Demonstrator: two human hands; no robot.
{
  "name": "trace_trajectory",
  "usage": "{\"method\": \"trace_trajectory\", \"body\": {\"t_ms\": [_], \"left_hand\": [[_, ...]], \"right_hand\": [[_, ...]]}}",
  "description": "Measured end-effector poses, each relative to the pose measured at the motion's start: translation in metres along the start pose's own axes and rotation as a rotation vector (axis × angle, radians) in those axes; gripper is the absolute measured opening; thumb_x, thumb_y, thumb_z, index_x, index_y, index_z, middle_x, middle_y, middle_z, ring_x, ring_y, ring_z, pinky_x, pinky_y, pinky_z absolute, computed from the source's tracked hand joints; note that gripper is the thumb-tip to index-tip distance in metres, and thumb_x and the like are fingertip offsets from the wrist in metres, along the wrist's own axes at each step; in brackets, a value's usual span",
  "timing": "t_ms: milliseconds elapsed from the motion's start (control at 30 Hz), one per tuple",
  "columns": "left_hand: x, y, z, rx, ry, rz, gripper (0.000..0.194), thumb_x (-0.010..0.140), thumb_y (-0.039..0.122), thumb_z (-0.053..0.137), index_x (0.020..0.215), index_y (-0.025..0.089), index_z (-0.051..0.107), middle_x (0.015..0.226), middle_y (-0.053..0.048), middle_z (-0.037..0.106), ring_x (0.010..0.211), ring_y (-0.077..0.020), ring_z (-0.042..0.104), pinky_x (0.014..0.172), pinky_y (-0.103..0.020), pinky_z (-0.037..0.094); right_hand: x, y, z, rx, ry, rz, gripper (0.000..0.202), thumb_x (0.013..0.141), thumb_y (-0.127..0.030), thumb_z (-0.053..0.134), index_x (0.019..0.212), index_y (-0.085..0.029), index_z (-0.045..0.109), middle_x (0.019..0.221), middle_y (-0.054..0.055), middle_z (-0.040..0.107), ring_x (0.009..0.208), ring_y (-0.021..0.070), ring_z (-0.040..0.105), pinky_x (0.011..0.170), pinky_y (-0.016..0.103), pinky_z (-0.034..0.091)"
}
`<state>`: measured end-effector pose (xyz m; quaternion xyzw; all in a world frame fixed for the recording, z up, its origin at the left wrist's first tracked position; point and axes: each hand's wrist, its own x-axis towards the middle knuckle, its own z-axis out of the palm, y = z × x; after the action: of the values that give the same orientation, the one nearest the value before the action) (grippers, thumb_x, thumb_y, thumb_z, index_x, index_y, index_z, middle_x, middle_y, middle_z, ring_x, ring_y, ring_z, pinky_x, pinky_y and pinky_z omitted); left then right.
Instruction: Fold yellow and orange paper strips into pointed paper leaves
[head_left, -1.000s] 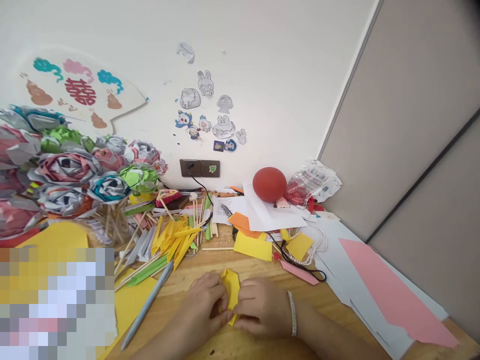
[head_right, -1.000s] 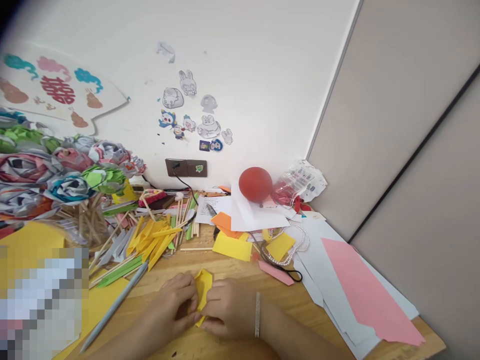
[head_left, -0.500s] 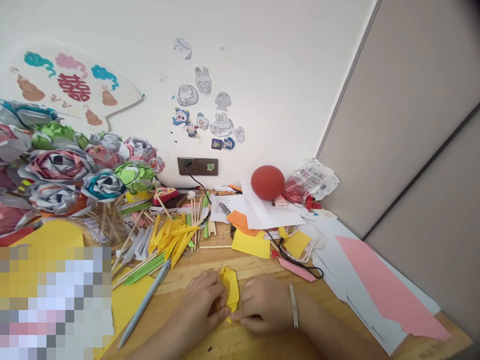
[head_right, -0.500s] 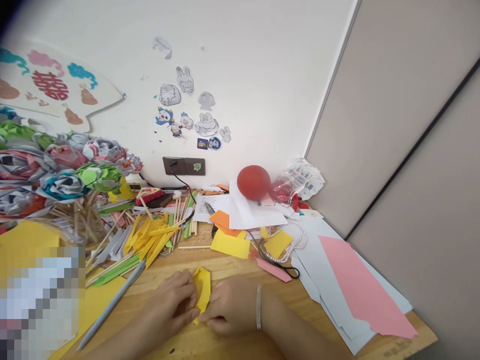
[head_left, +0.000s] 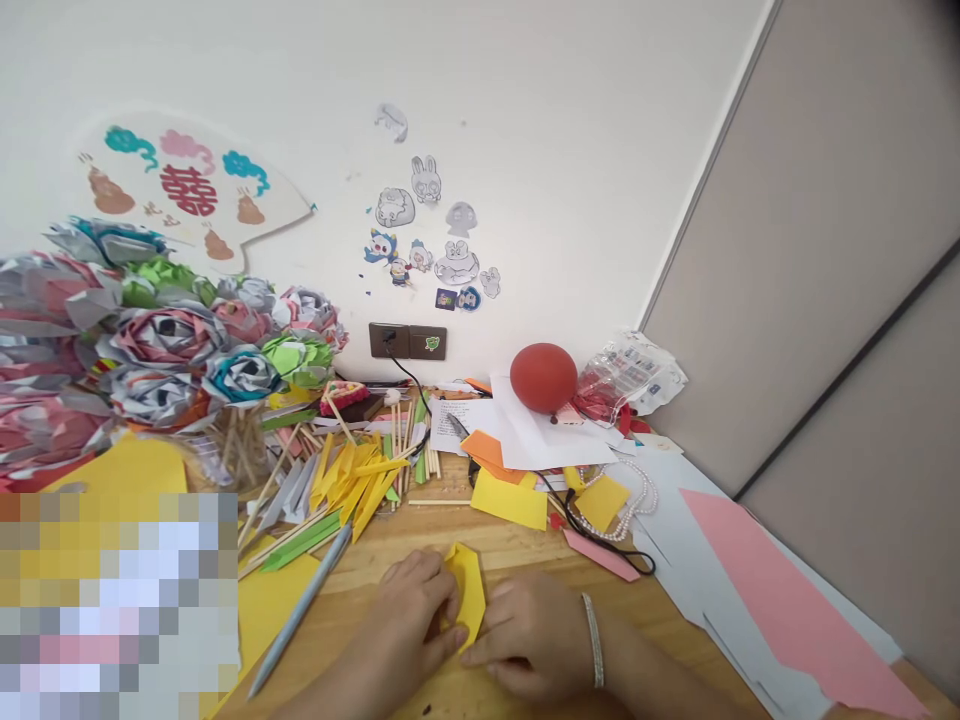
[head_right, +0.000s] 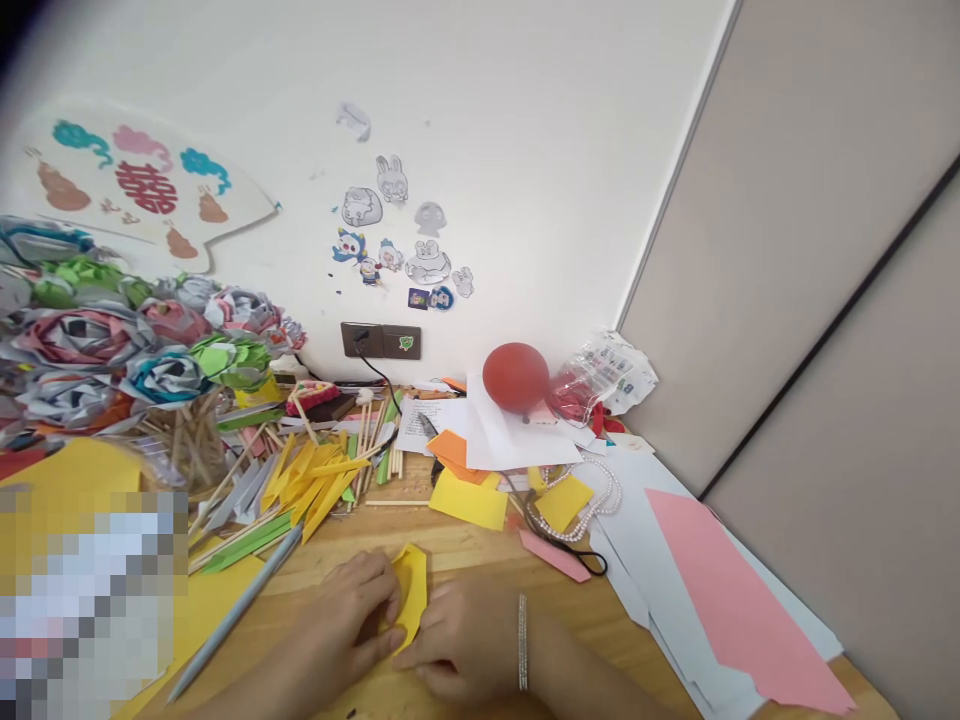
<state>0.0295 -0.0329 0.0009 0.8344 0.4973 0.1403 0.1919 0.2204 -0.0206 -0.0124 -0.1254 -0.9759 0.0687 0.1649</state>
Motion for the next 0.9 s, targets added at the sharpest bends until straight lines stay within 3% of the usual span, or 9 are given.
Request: {"method": "trace_trajectory", "body": {"t_ms": [200,300,533,633,733,900], "left_hand": [[-0.003,-0.006,-0.006,0.171,0.079,-0.106,0.013,0.074,0.032,0.062,0.077,0.021,0.058,0.087,-0.004,0.059,0.086,-0.0245,0.053,0.076,-0.037,0.038],[-0.001,-0.020,-0.006,0.297,0.168,-0.118,0.011,0.080,0.028,0.055,0.084,0.019,0.060,0.090,-0.007,0.061,0.088,-0.0262,0.055,0.079,-0.040,0.041],[0.007,-0.053,0.003,0.260,0.344,0.336,0.032,0.091,0.018,0.034,0.111,0.023,0.058,0.115,-0.005,0.064,0.104,-0.0196,0.059,0.089,-0.035,0.049],[0.006,-0.055,0.003,0.282,0.316,0.420,0.033,0.092,0.017,0.033,0.113,0.023,0.058,0.116,-0.004,0.064,0.108,-0.0189,0.058,0.092,-0.034,0.049],[0.005,-0.050,0.000,0.317,0.279,0.500,0.032,0.093,0.013,0.033,0.110,0.023,0.058,0.114,-0.003,0.065,0.108,-0.0179,0.057,0.095,-0.033,0.046],[0.003,-0.036,-0.006,0.343,0.233,0.510,0.027,0.093,0.012,0.034,0.088,0.020,0.060,0.093,-0.003,0.067,0.089,-0.0177,0.060,0.084,-0.029,0.049]], "right_hand": [[-0.002,0.002,0.002,0.001,-0.077,0.036,0.026,0.077,-0.013,0.045,0.089,-0.018,0.068,0.063,0.000,0.066,0.056,0.0134,0.053,0.060,0.025,0.040],[-0.003,0.004,0.001,0.024,-0.069,0.050,0.026,0.077,-0.013,0.046,0.090,-0.019,0.068,0.063,0.000,0.063,0.059,0.0141,0.053,0.062,0.025,0.041],[-0.006,0.018,-0.014,0.001,0.009,0.176,0.017,0.068,-0.009,0.051,0.075,-0.019,0.063,0.070,0.001,0.059,0.068,0.0141,0.050,0.067,0.025,0.039],[-0.008,0.023,-0.019,-0.112,-0.021,0.251,0.002,0.073,-0.020,0.058,0.074,-0.019,0.058,0.073,0.001,0.059,0.071,0.0155,0.049,0.067,0.028,0.036],[-0.010,0.027,-0.019,-0.259,-0.055,0.296,0.019,0.077,-0.036,0.062,0.075,-0.019,0.056,0.076,0.002,0.058,0.073,0.0171,0.048,0.066,0.030,0.034],[-0.010,0.035,-0.011,-0.395,-0.067,0.281,0.018,0.083,-0.034,0.059,0.076,-0.017,0.055,0.079,0.002,0.059,0.074,0.0170,0.048,0.067,0.031,0.033]]}}
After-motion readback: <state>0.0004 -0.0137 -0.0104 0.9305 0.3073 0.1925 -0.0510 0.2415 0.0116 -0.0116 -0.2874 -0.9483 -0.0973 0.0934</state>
